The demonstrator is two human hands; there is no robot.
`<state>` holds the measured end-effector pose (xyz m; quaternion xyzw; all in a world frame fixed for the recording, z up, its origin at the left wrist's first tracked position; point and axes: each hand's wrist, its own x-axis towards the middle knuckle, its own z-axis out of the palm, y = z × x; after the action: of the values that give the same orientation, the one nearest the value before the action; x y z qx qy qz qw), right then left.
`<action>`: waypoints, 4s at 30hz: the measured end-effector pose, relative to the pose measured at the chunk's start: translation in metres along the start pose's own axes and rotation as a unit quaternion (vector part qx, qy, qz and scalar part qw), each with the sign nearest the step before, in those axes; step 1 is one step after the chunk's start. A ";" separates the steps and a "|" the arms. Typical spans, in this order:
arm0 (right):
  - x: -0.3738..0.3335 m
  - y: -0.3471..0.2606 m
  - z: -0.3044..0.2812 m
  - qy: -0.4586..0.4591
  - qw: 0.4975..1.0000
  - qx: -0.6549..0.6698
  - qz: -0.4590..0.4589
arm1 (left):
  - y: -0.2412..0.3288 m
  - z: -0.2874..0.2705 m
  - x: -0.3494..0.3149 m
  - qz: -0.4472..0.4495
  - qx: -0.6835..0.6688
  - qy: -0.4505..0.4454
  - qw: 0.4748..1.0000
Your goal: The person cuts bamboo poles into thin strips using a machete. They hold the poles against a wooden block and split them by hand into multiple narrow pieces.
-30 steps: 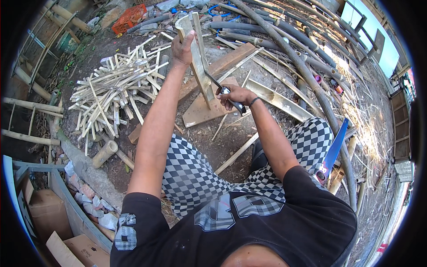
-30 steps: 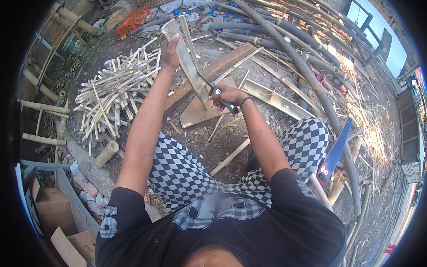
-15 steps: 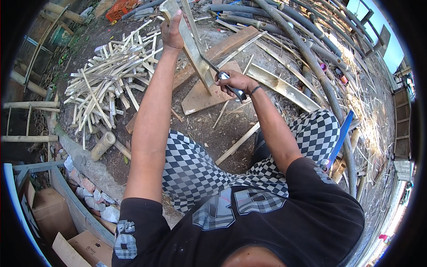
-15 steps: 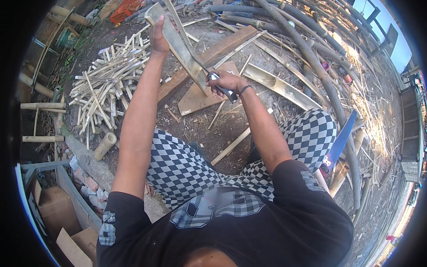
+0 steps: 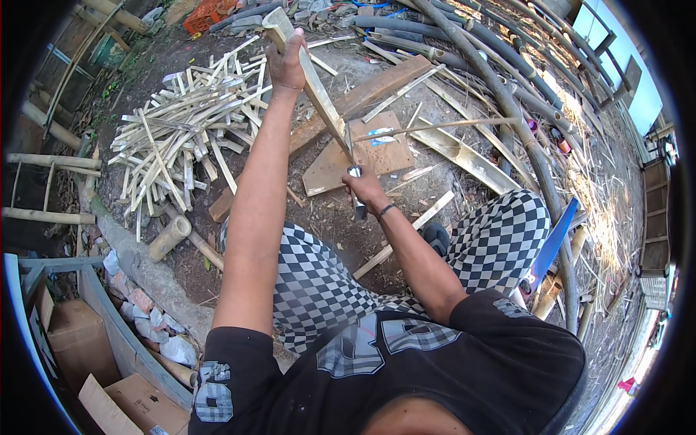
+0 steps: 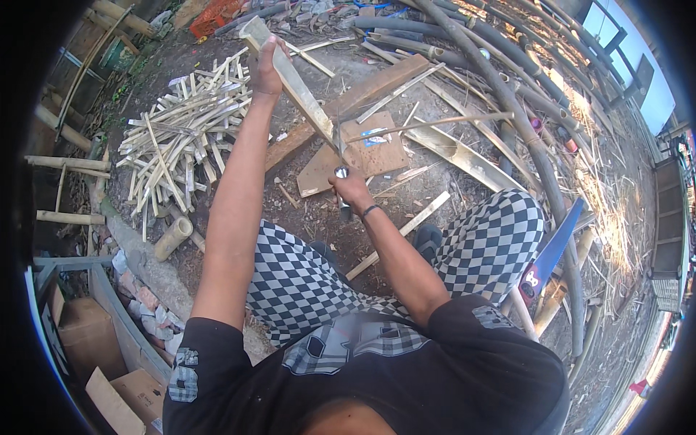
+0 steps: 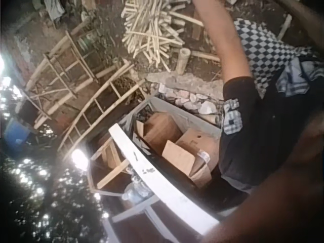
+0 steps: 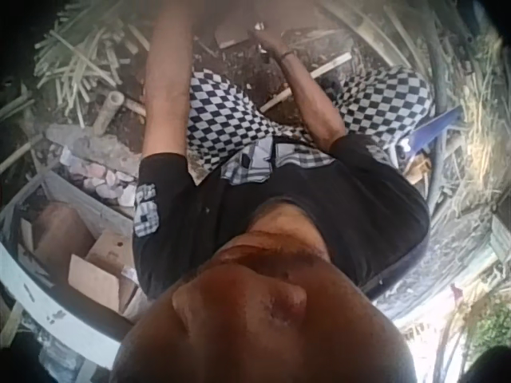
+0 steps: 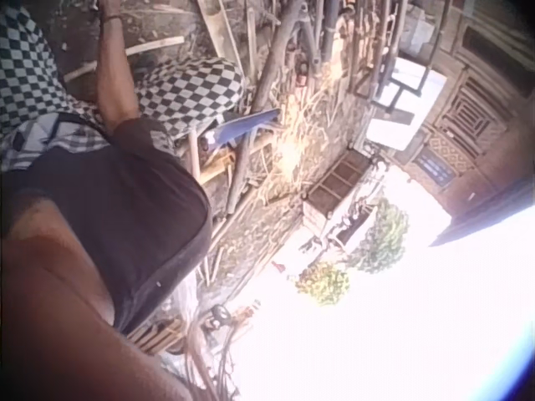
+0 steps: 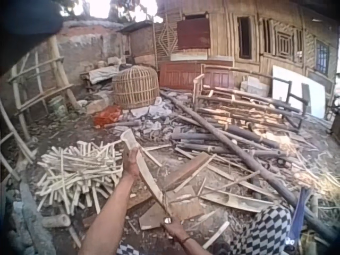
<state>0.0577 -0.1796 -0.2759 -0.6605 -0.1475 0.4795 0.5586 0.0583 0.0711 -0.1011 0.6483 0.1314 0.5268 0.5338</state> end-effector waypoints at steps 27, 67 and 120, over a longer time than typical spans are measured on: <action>-0.158 -0.246 -0.035 0.183 0.827 -0.238 -0.475 | 0.129 0.052 -0.103 -0.031 0.075 -0.228 0.970; -0.159 -0.227 0.000 0.194 0.797 -0.360 -0.444 | 0.100 0.042 -0.107 -0.004 0.078 -0.214 0.974; -0.157 -0.298 -0.025 0.186 0.766 -0.386 -0.479 | 0.068 0.067 -0.117 0.014 0.343 -0.024 0.939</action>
<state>0.1013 -0.2106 0.0572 -0.7402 -0.5104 -0.0799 0.4304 0.0382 -0.0786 -0.0997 0.8063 0.2820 0.4413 0.2748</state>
